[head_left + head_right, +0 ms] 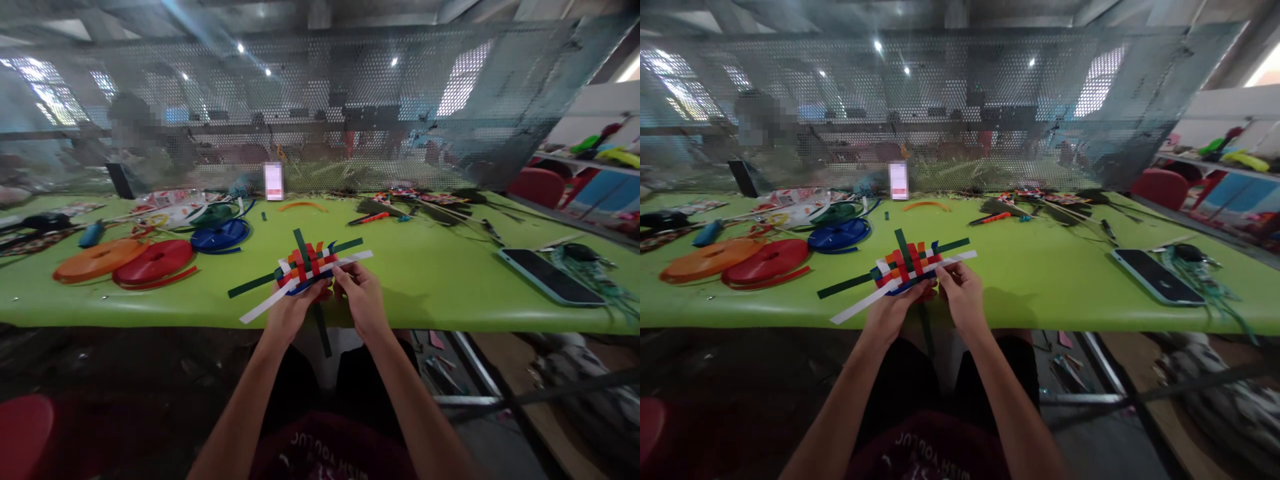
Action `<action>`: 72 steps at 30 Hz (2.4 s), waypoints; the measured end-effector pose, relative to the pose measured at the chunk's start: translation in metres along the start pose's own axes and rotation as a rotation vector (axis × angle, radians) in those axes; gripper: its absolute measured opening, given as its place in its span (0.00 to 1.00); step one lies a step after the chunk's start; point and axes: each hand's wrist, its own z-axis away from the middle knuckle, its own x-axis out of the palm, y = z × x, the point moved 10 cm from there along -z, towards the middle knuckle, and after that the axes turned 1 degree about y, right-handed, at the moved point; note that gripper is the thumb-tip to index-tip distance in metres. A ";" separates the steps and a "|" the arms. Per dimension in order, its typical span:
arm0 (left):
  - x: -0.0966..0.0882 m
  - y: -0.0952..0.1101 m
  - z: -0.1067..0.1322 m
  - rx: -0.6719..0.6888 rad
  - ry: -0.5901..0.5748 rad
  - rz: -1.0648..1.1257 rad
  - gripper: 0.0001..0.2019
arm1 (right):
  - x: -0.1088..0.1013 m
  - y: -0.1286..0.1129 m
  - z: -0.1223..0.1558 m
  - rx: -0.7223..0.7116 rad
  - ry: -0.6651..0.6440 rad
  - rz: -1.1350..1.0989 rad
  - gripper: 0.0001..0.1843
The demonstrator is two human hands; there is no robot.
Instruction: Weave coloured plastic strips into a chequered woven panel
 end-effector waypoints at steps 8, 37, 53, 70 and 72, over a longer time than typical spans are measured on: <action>0.001 -0.007 -0.001 -0.068 -0.007 0.081 0.17 | -0.001 0.006 -0.001 0.012 -0.052 0.042 0.16; 0.006 -0.001 -0.004 0.009 -0.100 0.040 0.08 | 0.004 -0.045 -0.035 0.057 -0.337 0.145 0.13; 0.003 -0.002 -0.005 -0.058 0.002 0.149 0.09 | -0.077 -0.064 -0.040 -0.129 0.108 0.189 0.13; 0.001 -0.001 -0.005 -0.046 0.027 0.166 0.12 | -0.003 -0.021 -0.005 0.011 -0.164 0.235 0.15; 0.000 -0.002 -0.005 -0.057 0.035 0.161 0.12 | -0.003 -0.024 -0.004 -0.027 -0.128 0.191 0.14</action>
